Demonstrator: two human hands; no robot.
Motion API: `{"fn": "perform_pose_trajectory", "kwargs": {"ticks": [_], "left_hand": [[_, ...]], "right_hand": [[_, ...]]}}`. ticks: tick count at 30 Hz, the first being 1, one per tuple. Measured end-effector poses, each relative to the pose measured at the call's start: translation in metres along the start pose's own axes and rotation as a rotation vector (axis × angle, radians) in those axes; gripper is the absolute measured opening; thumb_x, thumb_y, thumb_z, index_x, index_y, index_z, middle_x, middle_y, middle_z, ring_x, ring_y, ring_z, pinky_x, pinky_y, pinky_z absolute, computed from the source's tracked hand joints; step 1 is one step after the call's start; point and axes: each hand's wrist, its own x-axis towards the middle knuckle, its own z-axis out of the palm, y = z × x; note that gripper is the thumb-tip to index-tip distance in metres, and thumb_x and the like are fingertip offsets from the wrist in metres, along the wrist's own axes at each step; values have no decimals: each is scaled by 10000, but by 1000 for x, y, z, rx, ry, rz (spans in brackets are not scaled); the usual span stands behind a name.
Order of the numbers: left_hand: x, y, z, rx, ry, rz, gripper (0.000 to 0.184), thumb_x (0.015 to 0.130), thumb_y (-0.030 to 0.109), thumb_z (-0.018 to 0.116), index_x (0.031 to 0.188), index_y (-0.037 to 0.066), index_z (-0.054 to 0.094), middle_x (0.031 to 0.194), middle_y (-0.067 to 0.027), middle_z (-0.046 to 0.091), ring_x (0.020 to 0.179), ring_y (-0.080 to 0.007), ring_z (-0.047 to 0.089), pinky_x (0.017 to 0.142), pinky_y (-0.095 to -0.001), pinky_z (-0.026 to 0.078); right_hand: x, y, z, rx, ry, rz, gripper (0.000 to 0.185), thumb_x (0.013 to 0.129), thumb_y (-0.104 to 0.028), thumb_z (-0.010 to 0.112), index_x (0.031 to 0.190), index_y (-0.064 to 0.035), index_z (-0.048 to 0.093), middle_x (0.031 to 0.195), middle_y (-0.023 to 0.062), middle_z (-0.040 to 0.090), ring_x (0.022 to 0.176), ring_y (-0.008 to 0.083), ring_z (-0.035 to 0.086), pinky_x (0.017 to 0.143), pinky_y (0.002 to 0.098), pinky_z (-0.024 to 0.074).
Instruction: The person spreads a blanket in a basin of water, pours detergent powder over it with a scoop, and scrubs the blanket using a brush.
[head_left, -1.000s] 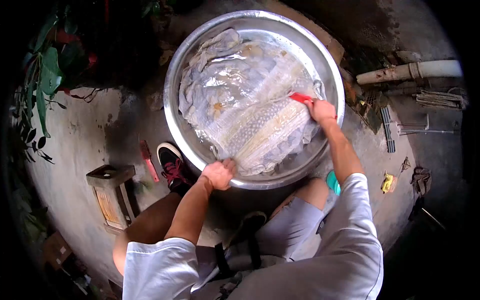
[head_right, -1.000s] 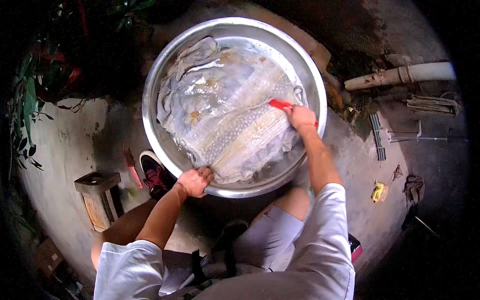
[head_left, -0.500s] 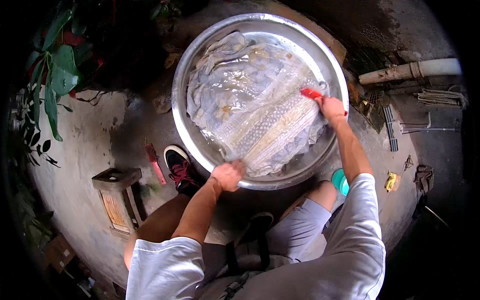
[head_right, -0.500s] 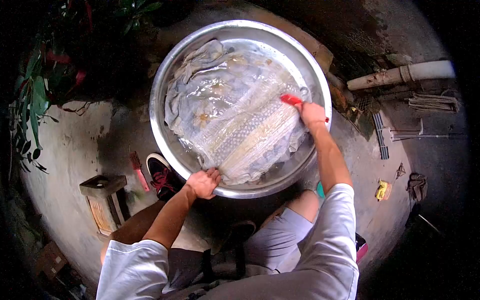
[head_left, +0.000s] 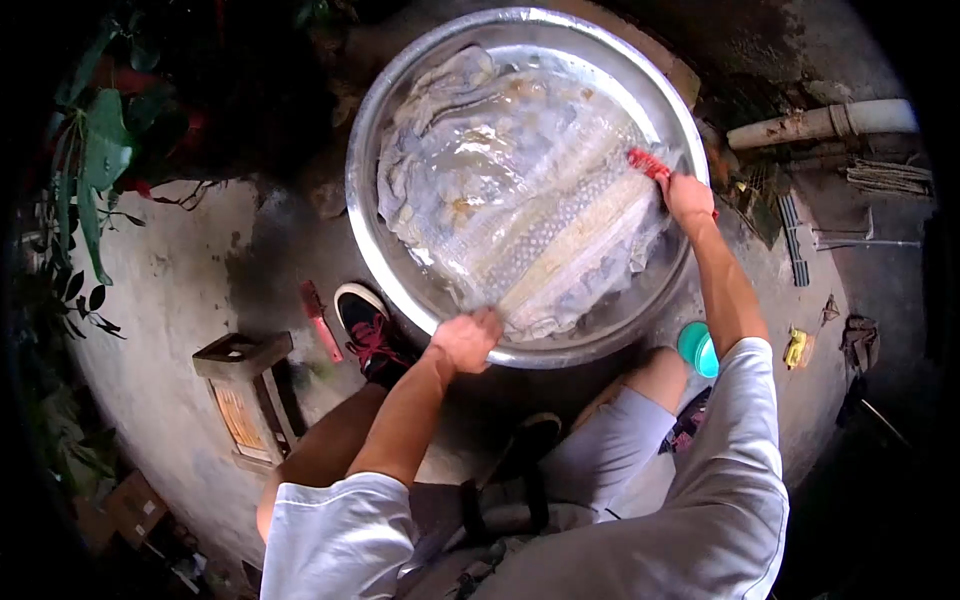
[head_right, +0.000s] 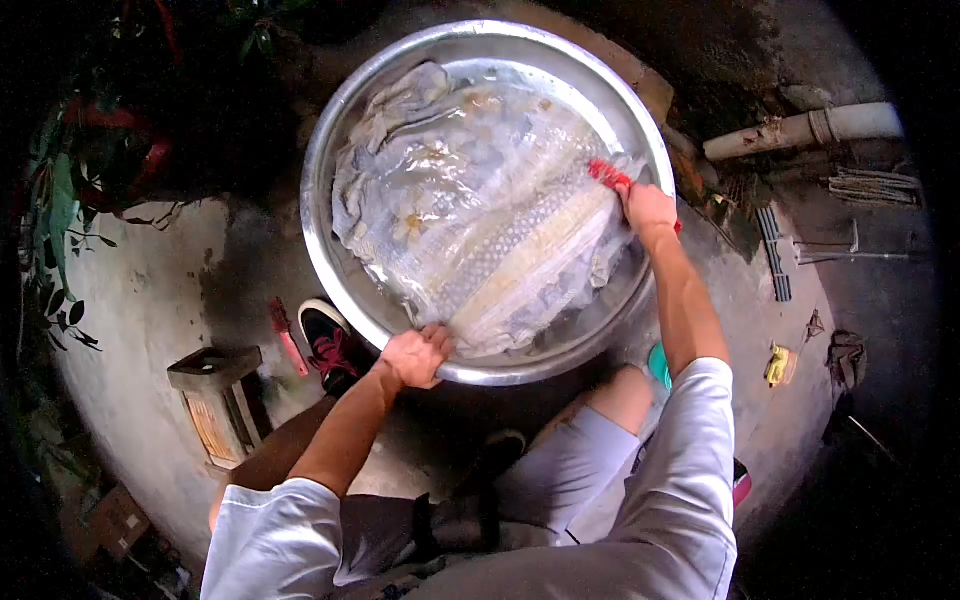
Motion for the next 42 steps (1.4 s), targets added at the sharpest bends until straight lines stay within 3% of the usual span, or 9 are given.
{"fn": "perform_pose_trajectory", "kwargs": {"ticks": [6,8,10,14,17,23,30,36,42], "left_hand": [[-1,6,-8,8,38,26,620,660,396,768,1103,8,573,1131,-126,569,1104,-287,543,843,-373,525],[-1,8,-9,-13,-71,-26,648,653,393,767,1133,6,567,1123,-125,569,1092,-285,548,834,-371,525],[1,4,-6,3,-57,-26,643,655,387,764,1136,10,565,1120,-125,568,1087,-284,550,835,-371,524],[-2,2,-1,-7,-49,-27,629,662,374,755,1146,21,563,1118,-126,565,1083,-284,552,842,-371,523],[-2,8,-4,-26,-53,-29,627,658,381,759,1133,20,569,1125,-133,563,1093,-291,547,847,-376,524],[-4,7,-4,48,34,19,572,649,353,788,1068,25,578,1097,-117,564,1098,-273,544,858,-373,534],[-2,6,-7,0,-46,-11,571,655,378,757,1057,19,567,1051,-125,565,1048,-282,557,791,-384,536],[1,8,-11,6,-61,4,602,645,380,767,1071,1,576,1109,-138,572,1098,-288,553,819,-380,538],[-4,4,-6,-8,-49,6,617,649,370,769,1103,4,569,1128,-125,557,1092,-274,551,816,-378,540]], "right_hand": [[-152,-160,20,473,-230,-429,491,1016,-472,304,1269,-141,564,740,151,659,604,278,647,522,411,524],[-188,-202,87,351,313,-614,461,1009,-399,348,1291,-99,555,895,199,688,757,304,691,665,395,560],[-105,-130,27,261,-350,-487,441,995,-344,375,1250,-60,594,1032,232,680,904,323,695,800,400,554],[-21,-9,12,126,41,50,655,1012,-508,265,887,-54,720,851,193,709,768,347,701,695,451,561],[-76,-68,28,437,-190,170,653,1004,-538,248,1035,-60,691,798,218,686,746,375,683,691,489,537],[-146,-160,57,204,-149,-676,503,1005,-461,321,1098,-100,659,854,170,705,677,345,681,639,514,531],[-48,-42,3,219,-141,72,599,1012,-520,254,996,-72,651,809,165,699,720,344,687,589,479,541],[-192,-202,77,234,-205,-615,503,1021,-404,277,1143,-70,633,835,172,687,661,320,667,675,480,543],[-18,-10,13,134,13,-58,622,997,-510,316,897,-37,707,846,198,699,794,382,681,699,478,544]]}}
